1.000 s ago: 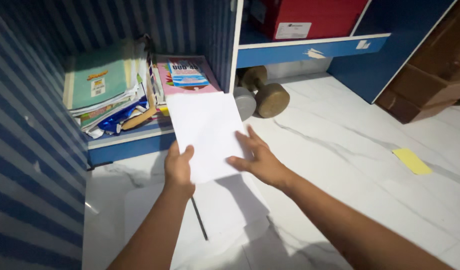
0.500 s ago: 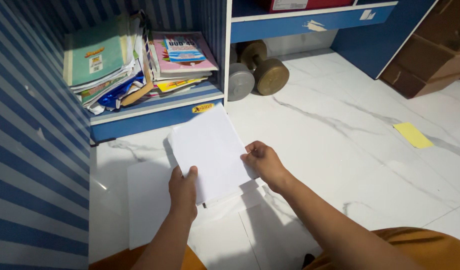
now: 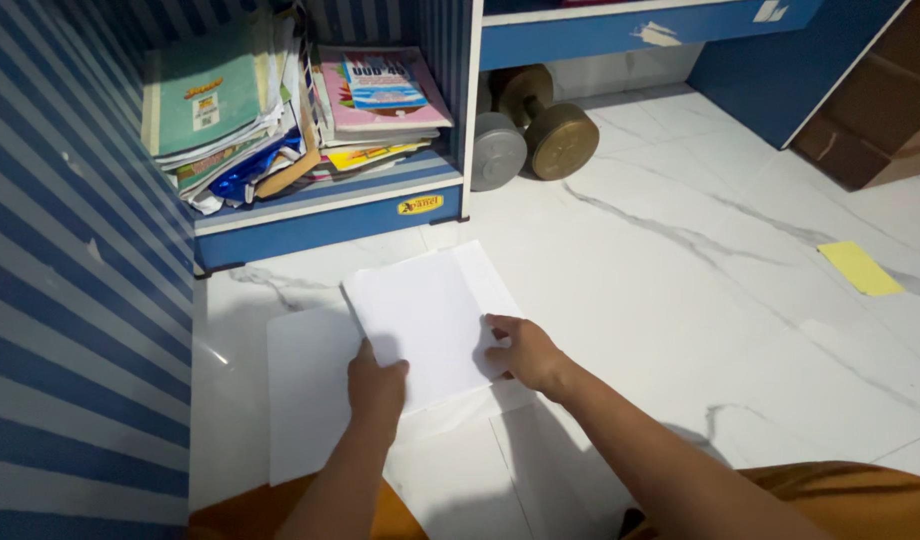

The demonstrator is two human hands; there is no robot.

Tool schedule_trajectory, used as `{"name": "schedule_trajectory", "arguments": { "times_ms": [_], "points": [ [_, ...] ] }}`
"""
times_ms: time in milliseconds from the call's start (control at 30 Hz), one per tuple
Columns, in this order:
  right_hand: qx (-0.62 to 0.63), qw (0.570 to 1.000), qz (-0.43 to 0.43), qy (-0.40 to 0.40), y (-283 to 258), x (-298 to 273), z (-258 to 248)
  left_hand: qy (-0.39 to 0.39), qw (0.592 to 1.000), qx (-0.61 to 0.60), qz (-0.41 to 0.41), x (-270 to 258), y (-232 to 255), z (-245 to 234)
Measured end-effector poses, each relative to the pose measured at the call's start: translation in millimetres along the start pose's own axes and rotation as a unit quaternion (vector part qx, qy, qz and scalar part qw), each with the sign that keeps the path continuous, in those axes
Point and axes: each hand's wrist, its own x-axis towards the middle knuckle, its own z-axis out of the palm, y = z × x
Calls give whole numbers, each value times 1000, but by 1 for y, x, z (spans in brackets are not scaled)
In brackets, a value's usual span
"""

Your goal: The person organizes books and caps by picking them up from the floor and placing them into a blue cabinet. They arrange the books on a shelf and place two caps inside the cabinet before closing the door.

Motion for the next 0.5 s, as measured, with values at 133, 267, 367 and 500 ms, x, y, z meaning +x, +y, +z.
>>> {"name": "schedule_trajectory", "arguments": {
  "times_ms": [133, 267, 367, 500],
  "points": [
    [-15, 1000, -9, 26, 9, 6, 4, -15, 988, 154, 30, 5, -10, 0],
    [12, 998, 17, 64, 12, 11, 5, 40, 915, 401, -6, 12, -15, -22],
    [76, 993, 34, 81, 15, 13, 5, 67, 867, 491, -49, 19, -25, -55],
    [113, 988, 50, 94, 13, 19, 2, 19, 851, 490, -187, 26, -30, -69]
  ]
}}
